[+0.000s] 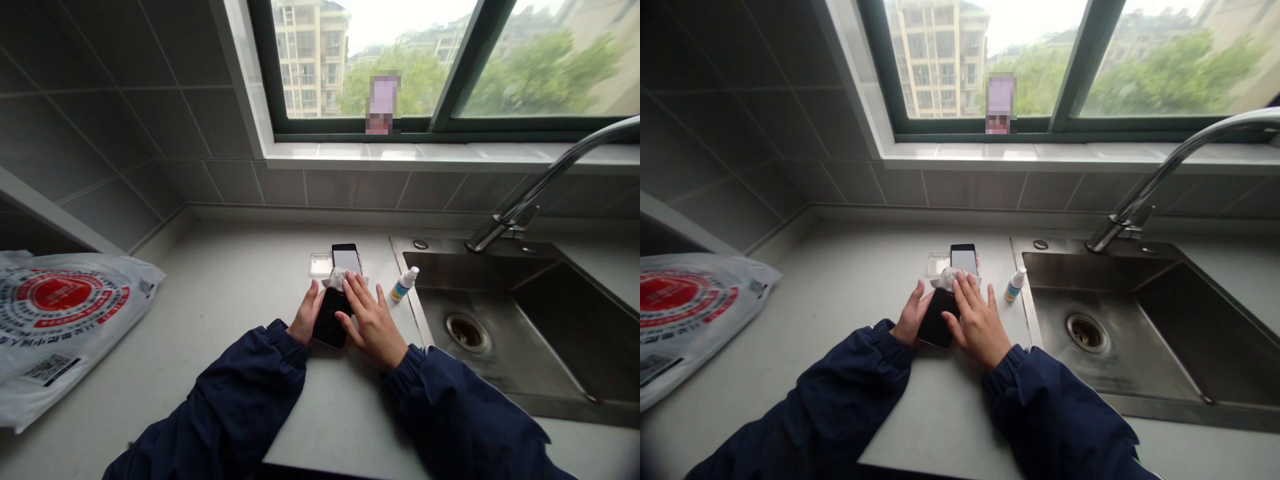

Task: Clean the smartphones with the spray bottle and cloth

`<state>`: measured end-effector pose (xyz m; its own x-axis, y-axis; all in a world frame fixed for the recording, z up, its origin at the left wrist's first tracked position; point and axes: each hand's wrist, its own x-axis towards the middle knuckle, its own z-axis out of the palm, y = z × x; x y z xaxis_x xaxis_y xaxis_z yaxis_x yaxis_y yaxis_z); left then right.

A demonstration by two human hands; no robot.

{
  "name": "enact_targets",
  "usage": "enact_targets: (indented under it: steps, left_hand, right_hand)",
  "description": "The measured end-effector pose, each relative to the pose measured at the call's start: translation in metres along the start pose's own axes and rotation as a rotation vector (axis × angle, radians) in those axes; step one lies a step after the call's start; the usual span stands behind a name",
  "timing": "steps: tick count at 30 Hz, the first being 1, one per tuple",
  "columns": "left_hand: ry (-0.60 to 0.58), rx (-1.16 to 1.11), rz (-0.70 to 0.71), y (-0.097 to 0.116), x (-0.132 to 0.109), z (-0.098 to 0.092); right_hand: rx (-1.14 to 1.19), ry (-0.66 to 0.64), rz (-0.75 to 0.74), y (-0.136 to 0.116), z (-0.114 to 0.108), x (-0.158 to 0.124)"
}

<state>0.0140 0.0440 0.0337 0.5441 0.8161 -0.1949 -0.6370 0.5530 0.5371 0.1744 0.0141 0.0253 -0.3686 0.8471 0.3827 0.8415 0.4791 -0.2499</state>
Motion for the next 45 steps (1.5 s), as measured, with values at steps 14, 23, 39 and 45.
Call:
enact_targets:
  steps: [14,23,39,45]
  left_hand:
    - [0.013,0.013,0.011,-0.0012,0.0006,0.0005]
    - [-0.058,0.103,0.063,-0.0039,0.0004,-0.0006]
    - [-0.083,0.097,0.062,-0.0037,-0.0003,0.0031]
    - [-0.1,0.077,0.045,-0.0064,-0.0007,0.0014]
  right_hand:
    - [0.039,-0.001,-0.023,-0.0008,0.0016,-0.001]
    - [0.056,-0.008,-0.076,-0.0029,0.0026,-0.0024]
    - [0.054,-0.016,-0.065,-0.0019,-0.0009,-0.0011]
    - [0.06,-0.025,-0.079,-0.0034,-0.0006,-0.0012]
